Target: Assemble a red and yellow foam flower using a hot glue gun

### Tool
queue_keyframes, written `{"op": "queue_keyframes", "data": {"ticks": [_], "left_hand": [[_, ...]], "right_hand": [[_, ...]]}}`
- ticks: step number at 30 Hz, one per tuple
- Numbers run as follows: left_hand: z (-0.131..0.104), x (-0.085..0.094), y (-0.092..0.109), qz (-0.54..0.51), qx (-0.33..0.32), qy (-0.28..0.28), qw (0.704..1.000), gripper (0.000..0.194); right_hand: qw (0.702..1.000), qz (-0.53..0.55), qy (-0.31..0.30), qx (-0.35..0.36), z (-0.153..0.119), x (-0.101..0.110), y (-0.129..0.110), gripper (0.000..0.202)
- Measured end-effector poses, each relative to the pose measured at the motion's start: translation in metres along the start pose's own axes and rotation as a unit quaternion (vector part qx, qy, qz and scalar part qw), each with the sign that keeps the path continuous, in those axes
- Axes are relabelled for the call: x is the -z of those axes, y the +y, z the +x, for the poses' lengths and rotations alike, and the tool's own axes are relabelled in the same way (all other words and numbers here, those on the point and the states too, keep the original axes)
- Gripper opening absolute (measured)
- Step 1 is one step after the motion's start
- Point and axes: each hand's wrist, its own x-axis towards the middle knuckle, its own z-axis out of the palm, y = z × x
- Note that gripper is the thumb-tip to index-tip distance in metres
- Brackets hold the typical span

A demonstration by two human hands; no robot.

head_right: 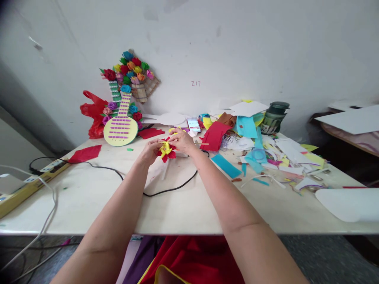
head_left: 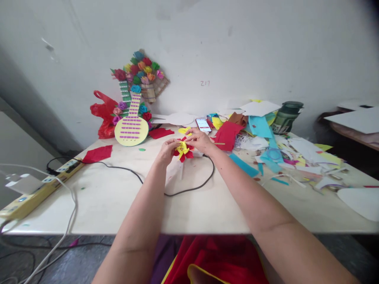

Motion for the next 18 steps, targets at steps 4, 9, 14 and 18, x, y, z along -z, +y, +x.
{"op": "queue_keyframes", "data": {"ticks": [4,9,14,18], "left_hand": [[0.0009,0.0009,-0.0006,-0.009,0.012,-0.002,1.0,0.017],[0.0025,0.0047,-0.0039,-0.06,0.031,-0.02,0.998,0.018],[0.0015,0.0046,-0.0049,-0.097,0.047,-0.025,0.994,0.018],[0.0,0.0006,-0.0029,-0.119,0.059,-0.019,0.991,0.016]], "right_hand": [[0.996,0.086,-0.017,-0.001,0.0007,0.0016,0.0019,0.008],[0.987,0.151,-0.052,0.007,-0.0007,0.0066,-0.0014,0.009],[0.984,0.166,-0.058,0.011,-0.0018,0.0091,-0.0035,0.01],[0.986,0.159,-0.05,0.023,-0.0016,0.0089,-0.0023,0.009]]}}
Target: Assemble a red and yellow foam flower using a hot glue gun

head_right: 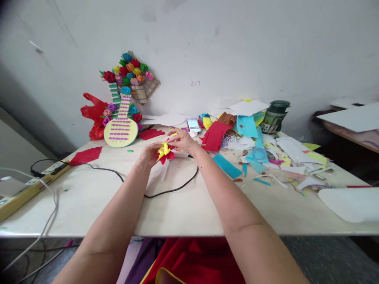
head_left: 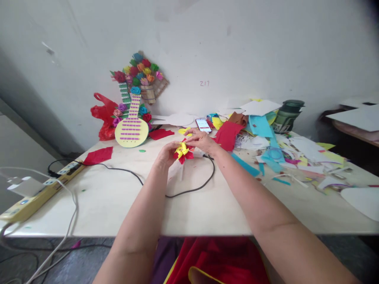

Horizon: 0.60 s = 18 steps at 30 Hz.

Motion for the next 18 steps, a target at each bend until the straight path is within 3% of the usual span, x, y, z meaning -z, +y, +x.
{"op": "queue_keyframes", "data": {"ticks": [10,18], "left_hand": [[0.0008,-0.0042,0.0016,0.04,-0.042,-0.002,0.998,0.023],[-0.0049,-0.01,0.0066,0.083,-0.017,0.015,0.996,0.012]], "right_hand": [[0.986,-0.142,0.087,0.017,0.0035,-0.004,0.0057,0.014],[0.972,-0.213,0.092,0.033,0.0024,-0.0081,0.0031,0.014]]}}
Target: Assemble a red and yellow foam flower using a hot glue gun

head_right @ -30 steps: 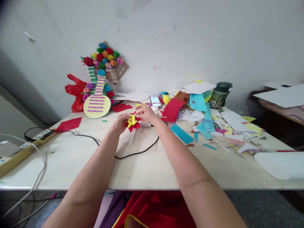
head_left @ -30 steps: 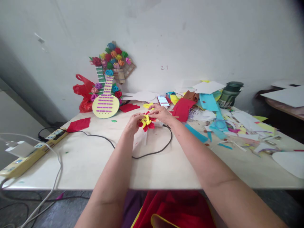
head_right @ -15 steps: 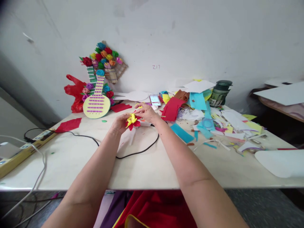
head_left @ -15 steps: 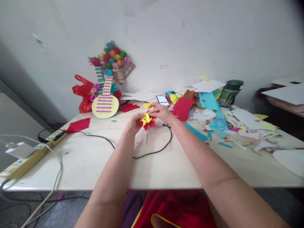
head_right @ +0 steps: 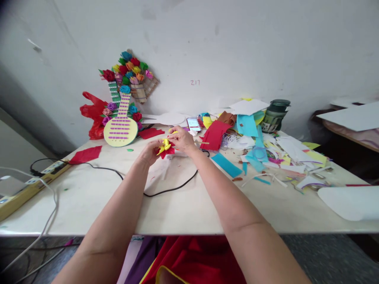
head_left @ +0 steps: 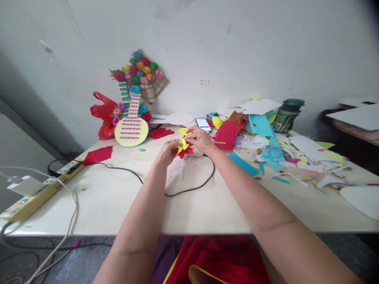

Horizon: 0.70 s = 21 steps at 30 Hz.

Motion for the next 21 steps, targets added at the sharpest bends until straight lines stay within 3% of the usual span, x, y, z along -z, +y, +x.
{"op": "queue_keyframes", "data": {"ticks": [7,15,21], "left_hand": [[0.0015,0.0019,-0.0022,0.003,0.004,-0.005,1.0,0.016],[0.0026,0.0049,-0.0043,0.026,-0.107,-0.017,0.994,0.033],[0.0061,0.0079,-0.0052,0.067,-0.142,-0.001,0.988,0.034]], "right_hand": [[1.0,-0.028,0.009,0.001,-0.0002,-0.0022,0.0,0.014],[0.999,-0.013,0.0,0.045,0.0011,0.0057,-0.0035,0.015],[0.999,-0.013,0.004,0.049,0.0005,0.0044,-0.0028,0.016]]}}
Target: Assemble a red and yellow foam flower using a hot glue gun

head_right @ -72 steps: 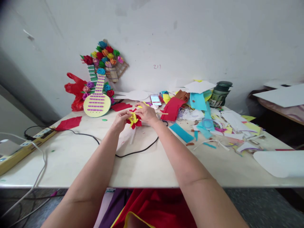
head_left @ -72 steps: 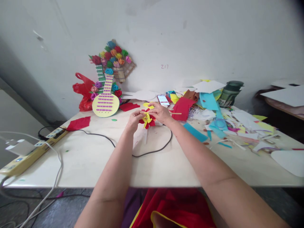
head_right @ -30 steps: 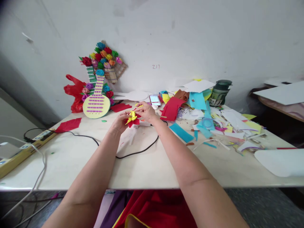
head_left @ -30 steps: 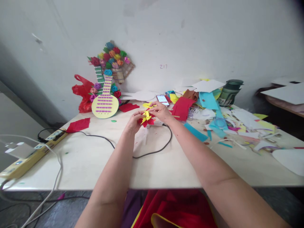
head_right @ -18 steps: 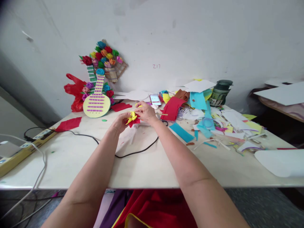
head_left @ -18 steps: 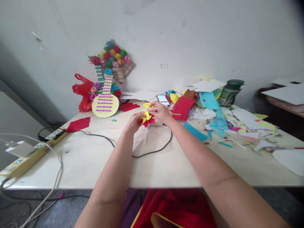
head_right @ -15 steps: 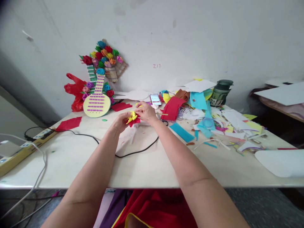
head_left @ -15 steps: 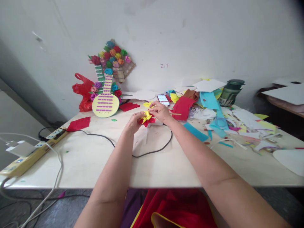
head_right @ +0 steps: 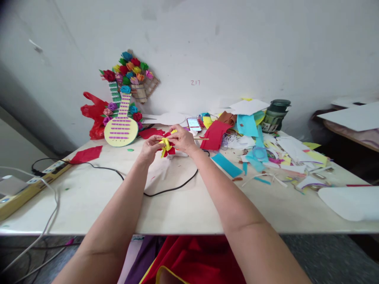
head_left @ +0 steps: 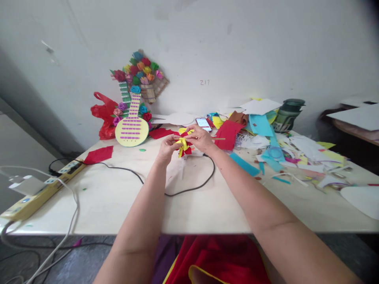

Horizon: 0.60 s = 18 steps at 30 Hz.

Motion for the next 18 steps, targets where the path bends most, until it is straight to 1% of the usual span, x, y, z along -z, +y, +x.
{"op": "queue_keyframes", "data": {"ticks": [3,9,13,16,18], "left_hand": [[0.0003,0.0007,-0.0002,-0.004,0.012,-0.002,1.0,0.032],[-0.0025,-0.0003,0.0034,-0.065,0.054,-0.021,0.996,0.023],[-0.0029,-0.0017,0.0021,-0.104,0.086,-0.006,0.991,0.02],[-0.0017,-0.0025,-0.0011,-0.123,0.098,0.007,0.988,0.019],[-0.0011,-0.0031,-0.0025,-0.117,0.107,0.021,0.987,0.019]], "right_hand": [[1.0,0.008,0.001,-0.007,0.0,-0.0012,-0.001,0.014],[0.999,0.043,-0.003,-0.027,0.0019,-0.0018,-0.0057,0.013],[0.998,0.059,-0.001,-0.035,0.0022,-0.0028,-0.0066,0.012],[0.998,0.04,0.002,-0.044,0.0015,-0.0043,-0.0048,0.012],[0.999,0.027,0.003,-0.047,0.001,-0.0056,-0.0026,0.013]]}}
